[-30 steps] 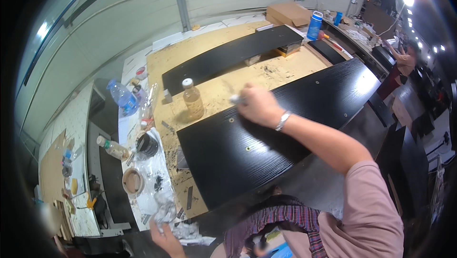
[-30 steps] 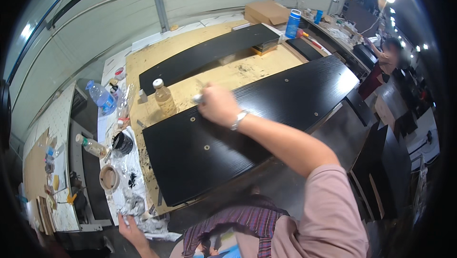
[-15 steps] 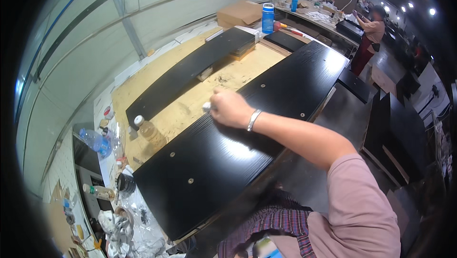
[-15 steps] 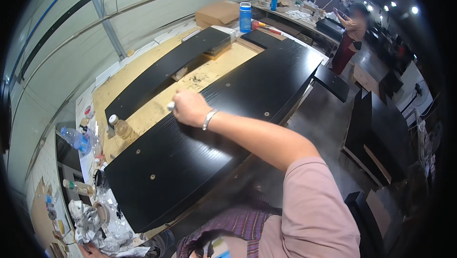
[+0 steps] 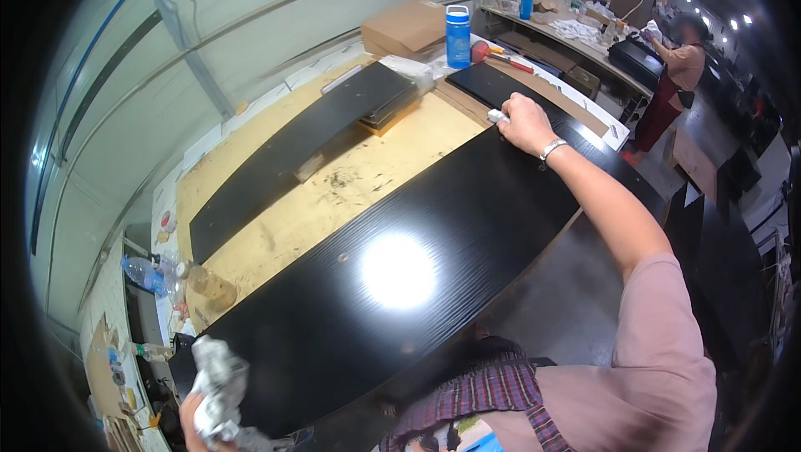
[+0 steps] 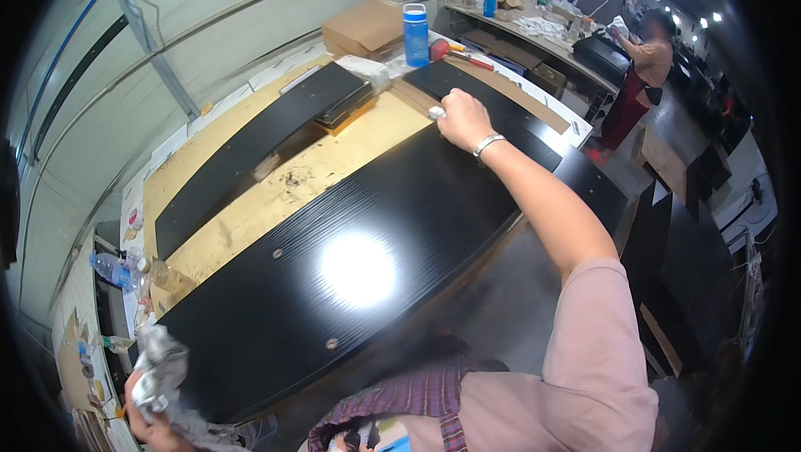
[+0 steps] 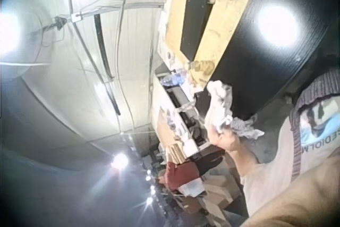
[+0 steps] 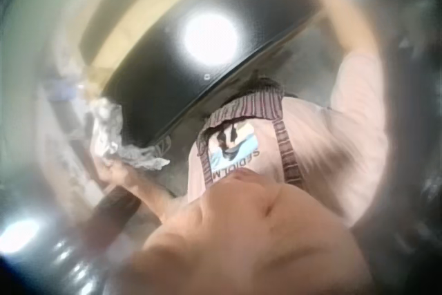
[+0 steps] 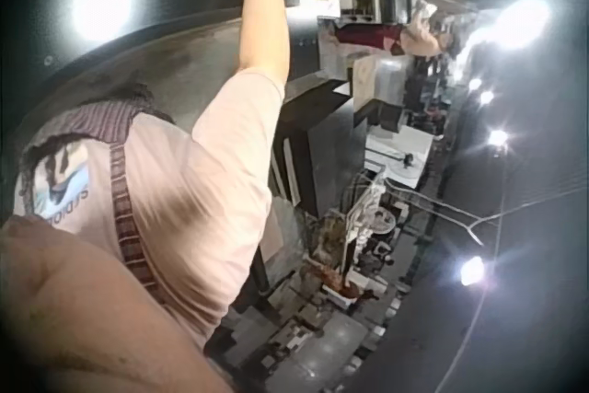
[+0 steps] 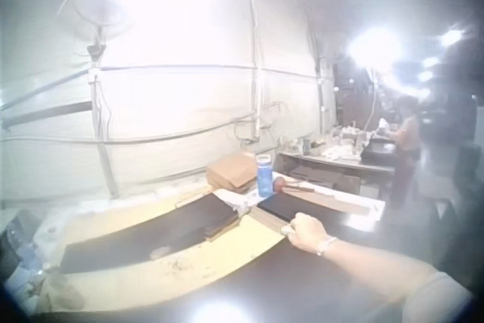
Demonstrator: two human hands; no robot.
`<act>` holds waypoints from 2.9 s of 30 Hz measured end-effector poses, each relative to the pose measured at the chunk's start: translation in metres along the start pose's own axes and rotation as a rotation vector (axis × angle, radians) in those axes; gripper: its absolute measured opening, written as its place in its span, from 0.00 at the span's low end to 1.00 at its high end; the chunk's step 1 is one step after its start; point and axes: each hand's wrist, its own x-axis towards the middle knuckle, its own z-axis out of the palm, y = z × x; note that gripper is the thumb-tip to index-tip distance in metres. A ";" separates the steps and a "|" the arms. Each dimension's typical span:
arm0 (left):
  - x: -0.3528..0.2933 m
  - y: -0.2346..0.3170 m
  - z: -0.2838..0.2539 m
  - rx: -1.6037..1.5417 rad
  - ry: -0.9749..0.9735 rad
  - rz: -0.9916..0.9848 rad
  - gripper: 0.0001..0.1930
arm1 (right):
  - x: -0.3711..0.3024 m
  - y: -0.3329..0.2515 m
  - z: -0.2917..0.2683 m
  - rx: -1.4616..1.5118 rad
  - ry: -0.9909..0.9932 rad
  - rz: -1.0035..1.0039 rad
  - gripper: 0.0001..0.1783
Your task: The person wipes a black wooden plank with a white cloth, repeatedly applying liquid from a bottle and rubbing the surface. The person also uses a small sanding block to smooth the plank while continuing to wipe it clean.
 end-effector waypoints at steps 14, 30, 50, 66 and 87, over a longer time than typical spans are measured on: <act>0.148 0.062 0.272 0.578 -0.280 0.331 0.29 | 0.023 0.045 0.007 0.280 -0.123 -0.229 0.11; 0.142 0.058 0.282 0.722 -0.222 0.356 0.30 | 0.086 0.167 -0.015 0.263 -0.064 -0.068 0.17; 0.136 0.060 0.284 0.722 -0.216 0.267 0.26 | 0.026 0.233 -0.041 0.854 -0.553 -0.253 0.18; 0.137 0.057 0.281 0.733 -0.247 0.263 0.26 | -0.098 0.251 -0.118 0.849 -0.505 -0.089 0.18; 0.140 0.053 0.286 0.694 -0.248 0.294 0.25 | -0.193 0.118 -0.070 0.574 0.287 -0.087 0.20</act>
